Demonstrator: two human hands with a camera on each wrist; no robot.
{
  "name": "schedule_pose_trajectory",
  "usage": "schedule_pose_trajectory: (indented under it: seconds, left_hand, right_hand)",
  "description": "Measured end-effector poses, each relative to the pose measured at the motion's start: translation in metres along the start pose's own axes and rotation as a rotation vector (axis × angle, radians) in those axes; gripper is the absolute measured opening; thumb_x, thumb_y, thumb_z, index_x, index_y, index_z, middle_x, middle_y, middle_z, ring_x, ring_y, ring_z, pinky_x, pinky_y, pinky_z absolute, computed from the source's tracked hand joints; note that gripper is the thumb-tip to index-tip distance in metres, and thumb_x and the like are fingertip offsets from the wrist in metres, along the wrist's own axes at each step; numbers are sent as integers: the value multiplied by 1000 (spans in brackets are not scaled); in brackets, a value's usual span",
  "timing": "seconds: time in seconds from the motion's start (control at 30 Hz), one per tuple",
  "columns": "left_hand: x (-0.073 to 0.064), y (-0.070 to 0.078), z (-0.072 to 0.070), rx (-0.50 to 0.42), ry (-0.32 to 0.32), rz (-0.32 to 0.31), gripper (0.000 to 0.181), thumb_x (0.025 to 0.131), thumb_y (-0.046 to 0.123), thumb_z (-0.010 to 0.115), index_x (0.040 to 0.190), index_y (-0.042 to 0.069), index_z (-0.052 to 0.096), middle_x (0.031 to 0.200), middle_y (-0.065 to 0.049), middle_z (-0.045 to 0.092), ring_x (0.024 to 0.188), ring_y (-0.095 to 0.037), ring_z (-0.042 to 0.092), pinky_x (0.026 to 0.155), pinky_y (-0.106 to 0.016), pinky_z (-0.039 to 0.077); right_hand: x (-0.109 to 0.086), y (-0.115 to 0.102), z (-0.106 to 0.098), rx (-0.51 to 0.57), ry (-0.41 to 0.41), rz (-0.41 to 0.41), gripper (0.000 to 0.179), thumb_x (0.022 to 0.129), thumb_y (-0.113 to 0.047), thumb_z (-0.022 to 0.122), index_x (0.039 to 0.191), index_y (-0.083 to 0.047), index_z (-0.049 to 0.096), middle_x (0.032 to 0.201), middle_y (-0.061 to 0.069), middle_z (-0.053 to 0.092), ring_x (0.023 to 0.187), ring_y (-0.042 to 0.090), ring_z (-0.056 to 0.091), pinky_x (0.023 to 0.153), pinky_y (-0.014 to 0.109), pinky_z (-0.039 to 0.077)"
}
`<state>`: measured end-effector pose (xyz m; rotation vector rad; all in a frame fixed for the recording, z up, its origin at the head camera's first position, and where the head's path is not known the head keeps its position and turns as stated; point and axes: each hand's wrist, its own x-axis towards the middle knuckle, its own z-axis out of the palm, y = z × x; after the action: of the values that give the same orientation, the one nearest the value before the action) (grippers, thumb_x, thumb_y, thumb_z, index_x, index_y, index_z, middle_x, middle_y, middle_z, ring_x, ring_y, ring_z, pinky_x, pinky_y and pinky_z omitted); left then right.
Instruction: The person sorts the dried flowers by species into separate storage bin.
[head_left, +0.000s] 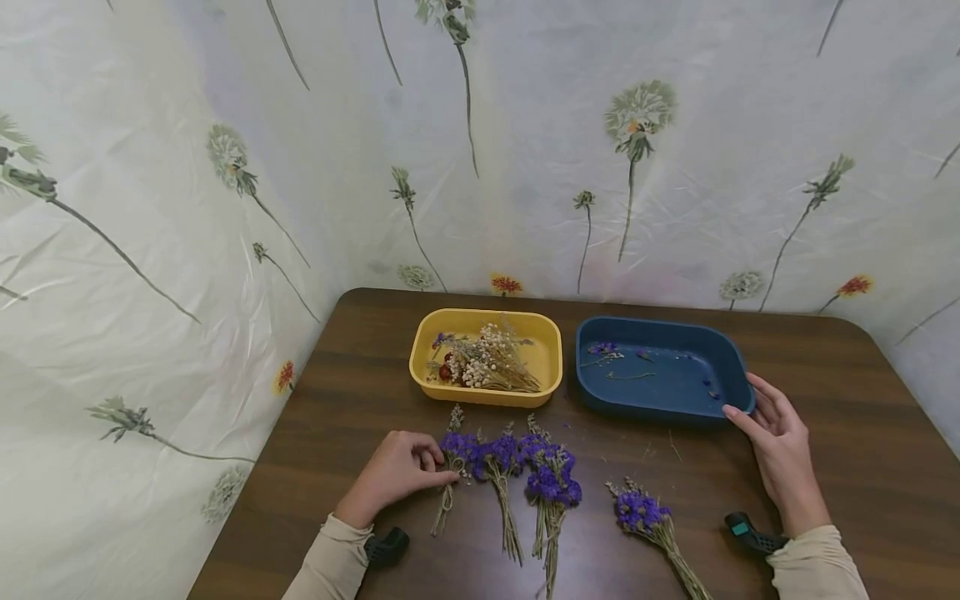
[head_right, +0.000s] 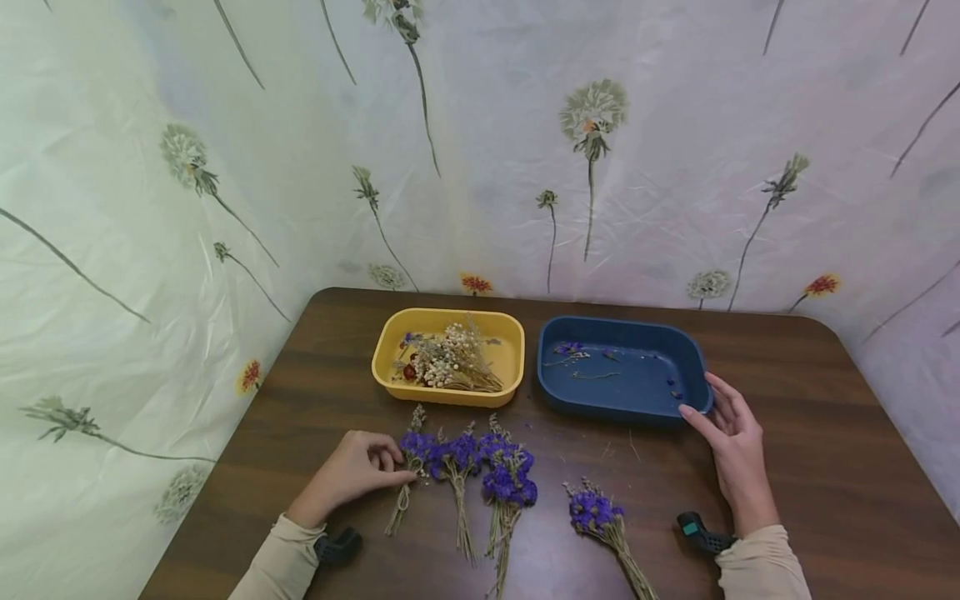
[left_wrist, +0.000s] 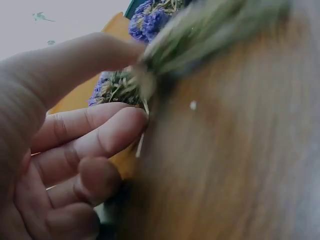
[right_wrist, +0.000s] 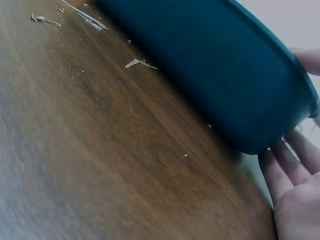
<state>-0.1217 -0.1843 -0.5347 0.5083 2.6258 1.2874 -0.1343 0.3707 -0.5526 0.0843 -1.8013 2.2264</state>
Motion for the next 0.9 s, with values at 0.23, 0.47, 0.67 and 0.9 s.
schedule_pose_trajectory:
  seconds: [0.23,0.47,0.67,0.9]
  left_hand:
    - [3,-5,-1,-50,39,9,13,86,27,85,92,19,78,80,7,74,57,-4,61,58,-22,53]
    - [2,-3,-4,-72,24,-5,20,84,27,88,99,18,78,85,6,76,61,-5,65,62,-22,56]
    - [2,-7,-5,-83,13,28,16,87,16,84,102,14,77,86,2,75,65,-4,65,64,-22,56]
    - [0,-8,-8,-150,17,43,15,88,11,81,102,12,76,88,-3,76,66,-4,66,62,-23,55]
  right_hand:
    - [-1,-1,0,-30,7,7,65,97,12,60,157,-1,38,150,3,52,129,0,57,97,8,50]
    - [-1,-1,0,-36,4,-3,65,97,12,60,157,-1,38,150,3,53,130,0,57,97,8,50]
    - [0,-1,0,-35,2,-5,65,97,13,60,157,0,38,149,3,54,129,1,58,97,8,50]
    - [0,-1,0,-42,0,3,65,97,12,60,157,-1,38,150,3,52,129,0,58,96,8,50]
